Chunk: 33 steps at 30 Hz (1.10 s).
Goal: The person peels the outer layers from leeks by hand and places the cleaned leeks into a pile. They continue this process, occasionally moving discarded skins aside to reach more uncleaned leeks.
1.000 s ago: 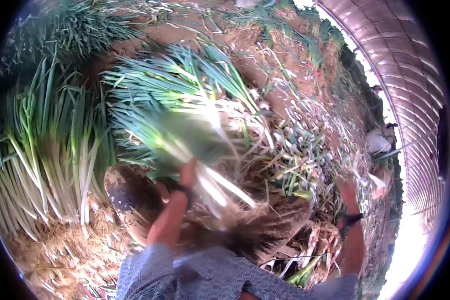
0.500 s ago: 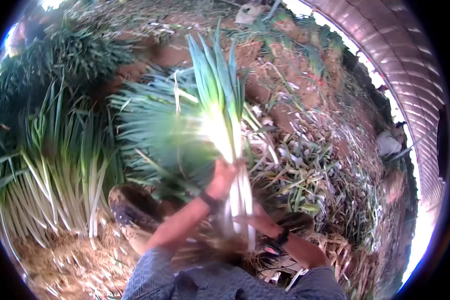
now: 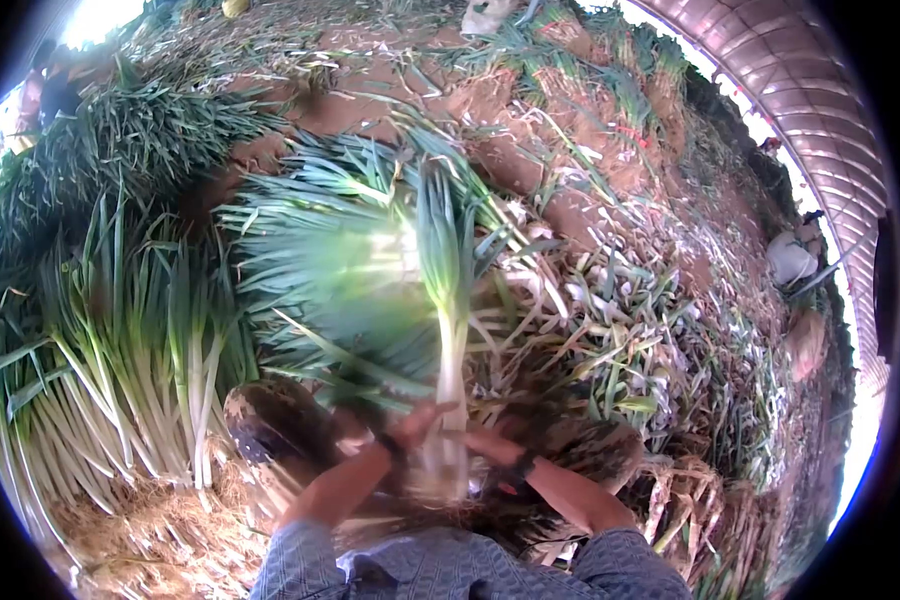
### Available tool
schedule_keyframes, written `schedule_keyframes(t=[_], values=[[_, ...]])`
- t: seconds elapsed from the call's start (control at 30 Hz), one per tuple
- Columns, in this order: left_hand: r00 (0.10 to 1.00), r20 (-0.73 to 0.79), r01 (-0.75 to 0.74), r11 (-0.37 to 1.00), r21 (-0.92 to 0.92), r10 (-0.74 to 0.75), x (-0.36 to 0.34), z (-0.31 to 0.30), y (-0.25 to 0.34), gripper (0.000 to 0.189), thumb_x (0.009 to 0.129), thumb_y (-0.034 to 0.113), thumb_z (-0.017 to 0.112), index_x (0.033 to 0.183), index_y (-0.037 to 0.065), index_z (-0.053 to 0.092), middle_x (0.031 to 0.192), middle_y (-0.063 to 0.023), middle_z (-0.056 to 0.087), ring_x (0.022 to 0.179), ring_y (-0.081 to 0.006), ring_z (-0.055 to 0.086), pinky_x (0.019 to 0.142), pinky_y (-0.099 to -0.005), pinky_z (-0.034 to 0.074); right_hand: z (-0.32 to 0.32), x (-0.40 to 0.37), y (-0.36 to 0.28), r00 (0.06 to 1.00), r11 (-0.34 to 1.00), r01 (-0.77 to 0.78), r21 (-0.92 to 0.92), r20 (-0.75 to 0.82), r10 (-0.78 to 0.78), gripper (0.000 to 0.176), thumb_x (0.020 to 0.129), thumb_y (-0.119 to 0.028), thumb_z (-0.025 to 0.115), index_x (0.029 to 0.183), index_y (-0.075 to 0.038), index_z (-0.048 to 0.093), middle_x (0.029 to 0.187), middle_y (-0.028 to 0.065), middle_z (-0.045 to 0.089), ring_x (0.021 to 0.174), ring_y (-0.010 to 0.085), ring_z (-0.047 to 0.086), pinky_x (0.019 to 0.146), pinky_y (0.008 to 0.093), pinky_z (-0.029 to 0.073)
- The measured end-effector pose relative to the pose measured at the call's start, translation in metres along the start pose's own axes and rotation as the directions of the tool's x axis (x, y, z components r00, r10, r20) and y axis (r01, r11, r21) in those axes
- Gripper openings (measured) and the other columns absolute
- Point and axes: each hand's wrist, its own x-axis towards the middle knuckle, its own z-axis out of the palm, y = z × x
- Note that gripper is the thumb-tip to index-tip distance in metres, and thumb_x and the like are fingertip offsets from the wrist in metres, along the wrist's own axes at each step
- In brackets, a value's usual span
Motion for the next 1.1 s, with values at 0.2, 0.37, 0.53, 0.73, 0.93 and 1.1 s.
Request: schedule_keyframes(t=[0.2, 0.37, 0.53, 0.73, 0.93, 1.1], values=[[0.994, 0.068, 0.09, 0.995, -0.05, -0.086, -0.037, 0.021, 0.009, 0.047, 0.095, 0.036, 0.064, 0.128, 0.004, 0.057, 0.113, -0.0118, 0.065, 0.103, -0.0242, 0.064, 0.094, -0.0366, 0.051, 0.0, -0.013, -0.012, 0.987, 0.981, 0.156, -0.114, 0.041, -0.152, 0.063, 0.089, -0.053, 0.066, 0.126, -0.003, 0.062, 0.112, 0.012, 0.068, 0.103, 0.0248, 0.065, 0.088, 0.036, 0.052], [0.991, 0.095, 0.098, 0.995, -0.012, -0.096, -0.035, -0.001, -0.022, 0.047, 0.098, 0.037, 0.061, 0.128, 0.001, 0.056, 0.112, -0.0113, 0.066, 0.098, -0.0227, 0.065, 0.088, -0.0356, 0.055, -0.023, -0.033, -0.045, 0.978, 0.939, 0.127, -0.319, 0.196, -0.066, 0.066, 0.083, -0.059, 0.069, 0.121, -0.005, 0.066, 0.108, 0.0122, 0.068, 0.1, 0.0241, 0.065, 0.084, 0.0356, 0.052], [0.989, 0.076, 0.128, 0.991, -0.04, -0.125, -0.032, 0.003, -0.02, 0.054, 0.1, 0.044, 0.053, 0.132, 0.0, 0.054, 0.113, -0.0121, 0.065, 0.098, -0.0236, 0.065, 0.088, -0.0375, 0.055, -0.023, -0.085, -0.094, 0.968, 0.942, 0.231, -0.245, 0.151, -0.199, 0.065, 0.082, -0.059, 0.07, 0.118, -0.005, 0.068, 0.105, 0.0107, 0.068, 0.092, 0.0227, 0.064, 0.08, 0.0336, 0.051], [0.984, -0.012, 0.171, 0.966, -0.192, -0.177, -0.063, 0.046, 0.017, 0.048, 0.099, 0.044, 0.053, 0.125, 0.004, 0.058, 0.105, -0.0096, 0.068, 0.089, -0.0224, 0.066, 0.083, -0.0392, 0.056, -0.02, -0.035, -0.049, 0.995, 0.855, 0.103, -0.508, 0.049, -0.091, 0.073, 0.081, -0.06, 0.072, 0.127, -0.005, 0.059, 0.109, 0.0135, 0.068, 0.096, 0.0248, 0.066, 0.084, 0.036, 0.053], [0.997, 0.033, 0.074, 0.997, -0.03, -0.073, -0.075, 0.028, -0.006, 0.049, 0.097, 0.044, 0.053, 0.126, 0.005, 0.057, 0.103, -0.0085, 0.067, 0.09, -0.0198, 0.066, 0.082, -0.0379, 0.056, -0.017, -0.009, -0.012, 0.918, 0.867, 0.388, -0.314, 0.052, -0.392, 0.085, 0.082, -0.05, 0.076, 0.139, 0.003, 0.043, 0.126, 0.0189, 0.058, 0.108, 0.027, 0.062, 0.09, 0.0361, 0.054], [0.987, 0.099, -0.146, 0.968, 0.206, 0.128, -0.091, 0.038, -0.006, 0.053, 0.095, 0.033, 0.056, 0.139, 0.003, 0.051, 0.114, -0.0125, 0.067, 0.104, -0.0249, 0.065, 0.088, -0.0391, 0.054, 0.008, -0.04, -0.057, 0.939, 0.931, 0.215, -0.294, -0.198, -0.28, 0.099, 0.074, -0.04, 0.085, 0.147, 0.002, 0.032, 0.137, 0.0246, 0.052, 0.12, 0.0361, 0.058, 0.105, 0.0444, 0.048]])
